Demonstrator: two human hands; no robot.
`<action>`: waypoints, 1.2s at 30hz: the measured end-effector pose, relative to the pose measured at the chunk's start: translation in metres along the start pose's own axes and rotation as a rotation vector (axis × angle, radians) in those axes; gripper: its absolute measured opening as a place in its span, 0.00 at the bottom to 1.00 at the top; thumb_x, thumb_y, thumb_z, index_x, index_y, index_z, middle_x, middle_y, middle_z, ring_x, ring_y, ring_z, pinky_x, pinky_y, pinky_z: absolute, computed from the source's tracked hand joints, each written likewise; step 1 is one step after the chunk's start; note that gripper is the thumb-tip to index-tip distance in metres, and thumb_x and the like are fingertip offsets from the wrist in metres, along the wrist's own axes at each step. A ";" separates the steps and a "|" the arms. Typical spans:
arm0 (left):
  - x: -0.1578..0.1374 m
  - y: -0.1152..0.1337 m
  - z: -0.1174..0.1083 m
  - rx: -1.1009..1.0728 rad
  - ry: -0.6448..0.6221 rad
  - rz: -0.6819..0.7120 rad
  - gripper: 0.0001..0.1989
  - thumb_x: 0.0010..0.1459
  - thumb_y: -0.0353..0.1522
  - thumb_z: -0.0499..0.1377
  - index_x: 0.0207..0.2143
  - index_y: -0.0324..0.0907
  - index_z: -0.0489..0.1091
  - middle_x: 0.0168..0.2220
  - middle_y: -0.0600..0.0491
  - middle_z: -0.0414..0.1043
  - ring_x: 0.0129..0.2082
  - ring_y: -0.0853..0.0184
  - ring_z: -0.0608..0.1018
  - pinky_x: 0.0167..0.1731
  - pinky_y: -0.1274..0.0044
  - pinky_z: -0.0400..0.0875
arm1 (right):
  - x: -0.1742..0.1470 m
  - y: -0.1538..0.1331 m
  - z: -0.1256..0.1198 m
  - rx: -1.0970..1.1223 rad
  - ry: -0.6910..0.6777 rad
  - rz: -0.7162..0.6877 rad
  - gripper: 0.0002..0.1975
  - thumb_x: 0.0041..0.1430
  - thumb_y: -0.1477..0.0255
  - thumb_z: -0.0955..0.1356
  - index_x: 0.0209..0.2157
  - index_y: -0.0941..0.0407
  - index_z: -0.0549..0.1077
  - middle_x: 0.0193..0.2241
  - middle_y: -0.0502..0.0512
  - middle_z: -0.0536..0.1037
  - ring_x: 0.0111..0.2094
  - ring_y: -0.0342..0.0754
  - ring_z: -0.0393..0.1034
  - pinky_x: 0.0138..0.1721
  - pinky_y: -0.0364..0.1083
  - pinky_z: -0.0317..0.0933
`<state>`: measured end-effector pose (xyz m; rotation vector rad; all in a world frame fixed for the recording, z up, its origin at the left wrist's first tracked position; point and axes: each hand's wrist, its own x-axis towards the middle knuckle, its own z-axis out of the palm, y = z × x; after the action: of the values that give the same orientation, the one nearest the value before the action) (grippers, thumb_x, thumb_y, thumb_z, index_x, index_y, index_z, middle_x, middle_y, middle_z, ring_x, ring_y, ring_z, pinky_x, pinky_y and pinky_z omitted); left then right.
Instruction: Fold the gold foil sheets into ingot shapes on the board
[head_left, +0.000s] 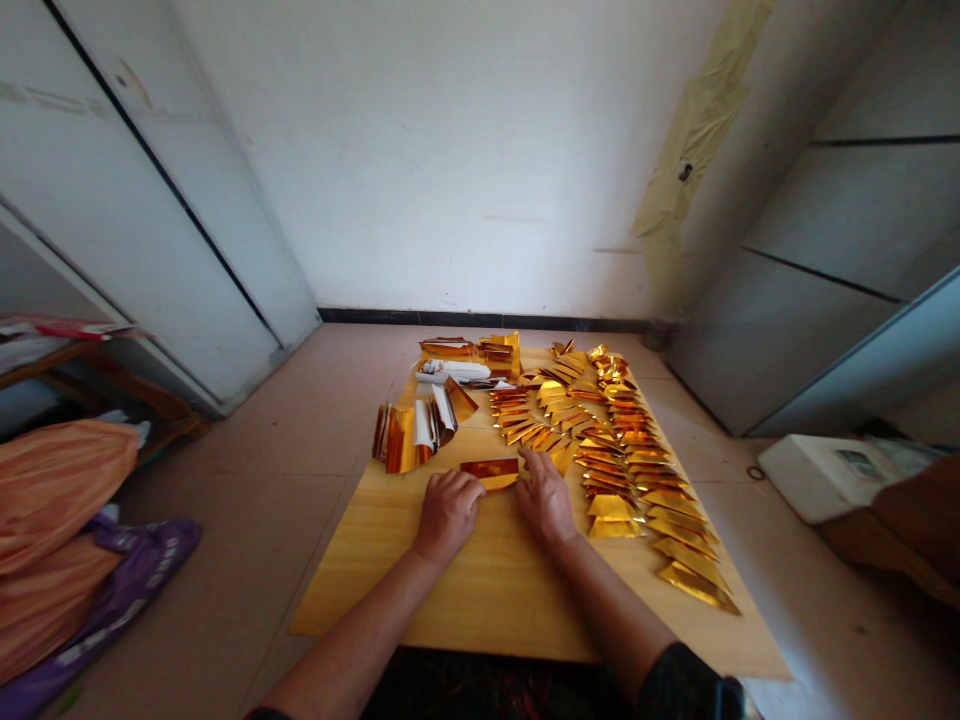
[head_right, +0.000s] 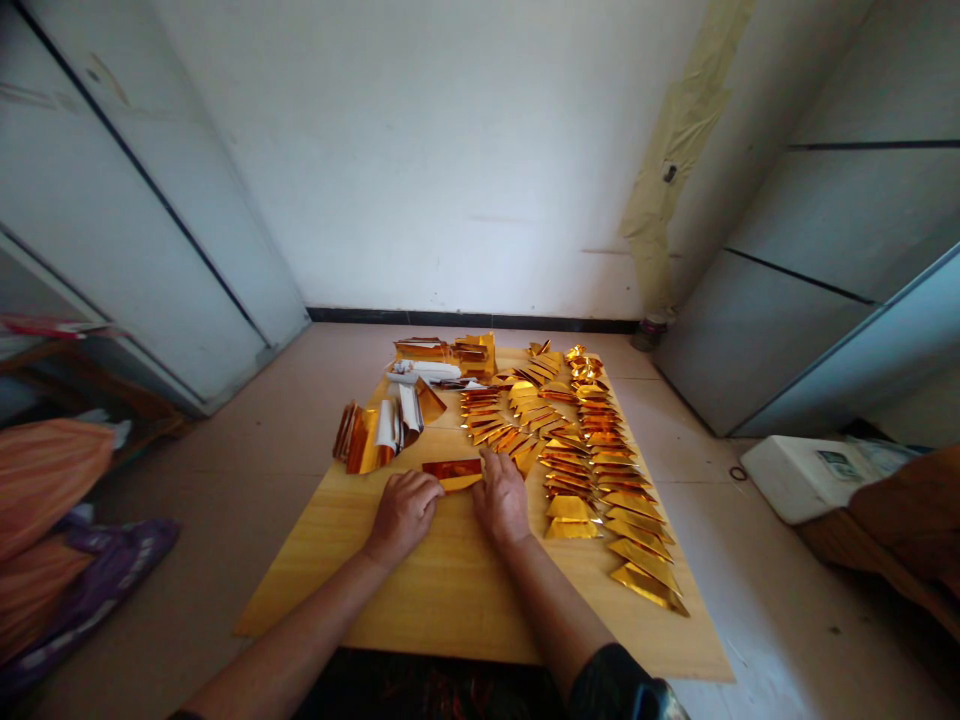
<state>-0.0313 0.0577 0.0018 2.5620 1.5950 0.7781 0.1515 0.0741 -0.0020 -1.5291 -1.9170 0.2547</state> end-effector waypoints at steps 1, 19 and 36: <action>-0.001 0.000 -0.001 0.007 -0.009 0.013 0.10 0.53 0.21 0.52 0.30 0.43 0.70 0.32 0.53 0.72 0.36 0.65 0.71 0.36 0.71 0.59 | 0.001 -0.001 -0.001 0.006 0.001 0.001 0.25 0.49 0.82 0.61 0.51 0.59 0.66 0.41 0.59 0.72 0.40 0.49 0.67 0.44 0.49 0.62; -0.018 -0.005 -0.011 0.040 -0.027 0.067 0.14 0.54 0.24 0.55 0.37 0.49 0.74 0.35 0.52 0.68 0.39 0.65 0.69 0.40 0.70 0.61 | 0.004 -0.008 0.000 -0.135 -0.107 -0.011 0.04 0.51 0.77 0.67 0.30 0.55 0.72 0.30 0.52 0.73 0.35 0.47 0.67 0.36 0.42 0.56; -0.025 -0.010 -0.015 0.016 -0.049 0.039 0.18 0.53 0.22 0.56 0.41 0.52 0.74 0.42 0.51 0.70 0.43 0.63 0.69 0.43 0.69 0.62 | 0.000 -0.010 -0.002 -0.043 -0.223 -0.088 0.05 0.51 0.77 0.67 0.31 0.56 0.73 0.31 0.51 0.76 0.35 0.45 0.68 0.37 0.42 0.54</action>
<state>-0.0549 0.0377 0.0018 2.6090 1.5484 0.7021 0.1445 0.0708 0.0052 -1.4916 -2.1699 0.3603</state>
